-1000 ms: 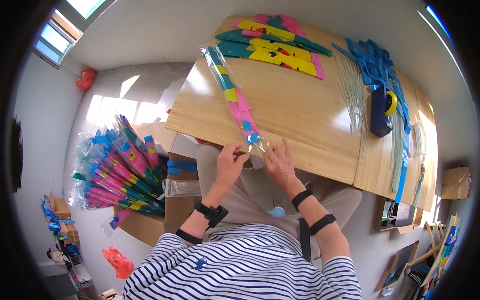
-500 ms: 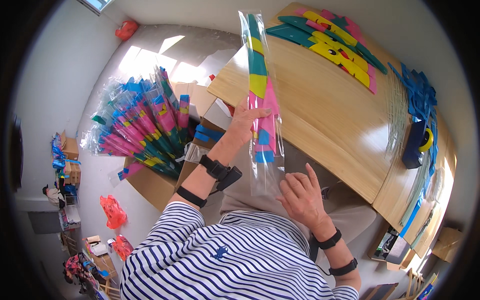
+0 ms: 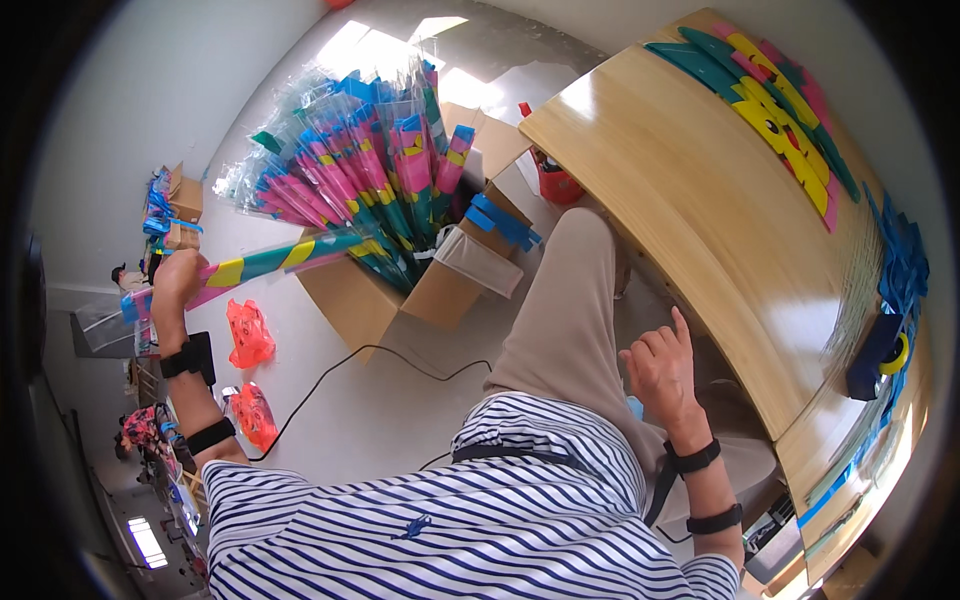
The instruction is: The recorder is assembling Pikachu-themed kites, including folding, taping, and attaching stabilizers or tails.
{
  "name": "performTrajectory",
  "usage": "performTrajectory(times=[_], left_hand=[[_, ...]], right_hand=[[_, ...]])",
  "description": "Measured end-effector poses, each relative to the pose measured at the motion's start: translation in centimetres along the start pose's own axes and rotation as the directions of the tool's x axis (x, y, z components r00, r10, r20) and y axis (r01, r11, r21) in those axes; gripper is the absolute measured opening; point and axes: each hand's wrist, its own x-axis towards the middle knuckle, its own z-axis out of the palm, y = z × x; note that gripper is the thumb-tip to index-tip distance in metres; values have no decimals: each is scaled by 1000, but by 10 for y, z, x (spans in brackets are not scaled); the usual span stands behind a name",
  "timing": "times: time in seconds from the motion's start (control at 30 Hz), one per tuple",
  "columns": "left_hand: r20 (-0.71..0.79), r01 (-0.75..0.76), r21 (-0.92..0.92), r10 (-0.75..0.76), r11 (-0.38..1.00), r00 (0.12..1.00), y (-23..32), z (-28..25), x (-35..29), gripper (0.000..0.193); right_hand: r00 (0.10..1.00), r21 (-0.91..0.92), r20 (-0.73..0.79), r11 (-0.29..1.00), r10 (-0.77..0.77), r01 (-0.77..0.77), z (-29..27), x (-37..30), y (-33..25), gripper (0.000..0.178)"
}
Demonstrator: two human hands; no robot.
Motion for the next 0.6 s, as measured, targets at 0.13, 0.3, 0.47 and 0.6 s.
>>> performTrajectory(times=[0.13, 0.3, 0.47, 0.6], left_hand=[[114, -65, 157, 47, 985, 992, 11, 51, 31, 17], [60, -215, 143, 208, 966, 976, 80, 138, 111, 16], [-21, -327, 265, 344, 907, 939, 205, 201, 172, 21], [-82, -302, 322, 344, 897, 935, 254, 218, 216, 19]], right_hand=[[999, -13, 45, 1000, -27, 28, 8, 17, -4, 11], [999, -19, 41, 1000, 11, -10, 8, 20, -11, 13], [990, -100, 37, 987, 134, -130, 4, 5, -8, 13], [978, -150, 41, 969, 203, -195, -4, -6, -12, 14]])
